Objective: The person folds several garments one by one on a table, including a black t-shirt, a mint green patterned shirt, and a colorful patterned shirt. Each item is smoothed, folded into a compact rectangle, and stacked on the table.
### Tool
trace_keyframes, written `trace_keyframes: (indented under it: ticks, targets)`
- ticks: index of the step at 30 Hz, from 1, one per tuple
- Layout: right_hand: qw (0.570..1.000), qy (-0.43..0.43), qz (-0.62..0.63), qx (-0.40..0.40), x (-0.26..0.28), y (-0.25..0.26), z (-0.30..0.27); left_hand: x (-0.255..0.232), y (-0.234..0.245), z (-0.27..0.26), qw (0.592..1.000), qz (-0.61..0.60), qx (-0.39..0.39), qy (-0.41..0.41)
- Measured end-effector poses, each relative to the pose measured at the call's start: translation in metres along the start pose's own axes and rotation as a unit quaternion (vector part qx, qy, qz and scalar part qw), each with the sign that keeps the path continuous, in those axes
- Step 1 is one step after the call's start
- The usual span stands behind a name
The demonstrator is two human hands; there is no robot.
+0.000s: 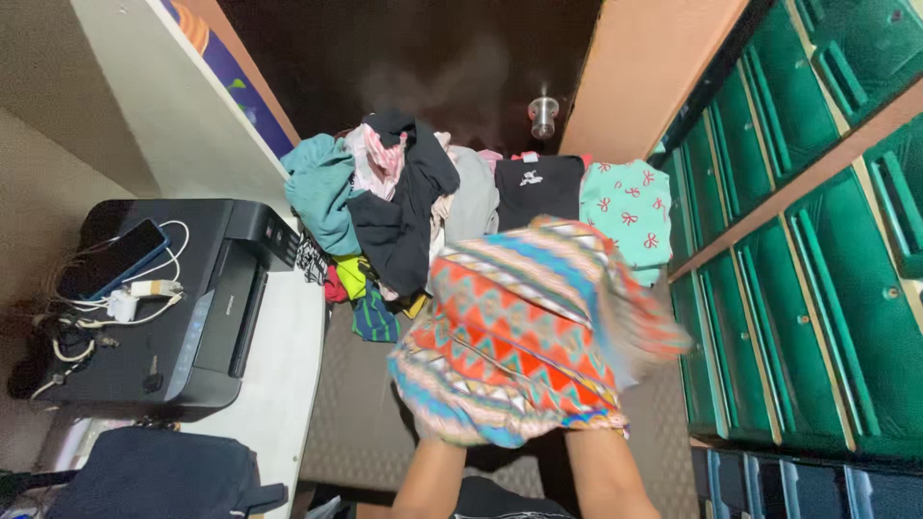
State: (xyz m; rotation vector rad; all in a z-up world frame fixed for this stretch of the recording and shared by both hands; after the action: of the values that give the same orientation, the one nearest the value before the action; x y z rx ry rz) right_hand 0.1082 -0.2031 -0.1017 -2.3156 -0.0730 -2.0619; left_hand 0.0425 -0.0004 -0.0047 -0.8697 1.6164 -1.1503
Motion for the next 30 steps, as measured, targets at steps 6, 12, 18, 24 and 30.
trace_keyframes:
  ticks: [6, 12, 18, 24, 30]
  targets:
    - [1.000, -0.003, -0.025, 0.000, 0.006, 0.009, -0.007, -0.050, -0.034, 0.041, 0.994, 0.003, 0.038, -0.106]
    - [0.999, -0.005, -0.051, 0.001, 0.012, 0.014, -0.014, -0.053, -0.052, 0.038, 0.994, 0.013, 0.047, -0.102]
    - [0.998, -0.003, -0.063, -0.001, 0.015, 0.016, -0.014, -0.055, -0.070, 0.047, 0.994, 0.022, 0.069, -0.087]
    - [0.997, -0.007, -0.077, 0.005, 0.014, 0.013, -0.020, -0.081, -0.086, 0.057, 0.988, 0.035, 0.097, -0.111]
    - [0.995, -0.006, -0.097, 0.013, 0.017, 0.013, -0.017, -0.052, -0.071, 0.036, 0.994, 0.044, 0.085, -0.052]
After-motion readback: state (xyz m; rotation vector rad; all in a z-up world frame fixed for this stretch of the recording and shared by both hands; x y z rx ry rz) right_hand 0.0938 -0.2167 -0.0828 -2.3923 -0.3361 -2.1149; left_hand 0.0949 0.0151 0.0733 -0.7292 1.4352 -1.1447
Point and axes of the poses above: each hand's wrist, its own z-axis towards the middle knuckle, its own y-axis out of the back of the hand, x = y × z, the point moved 6 cm from there along z, towards the middle knuckle, and after that the axes turned 13 degrees about -z, right-handed, at the moved point
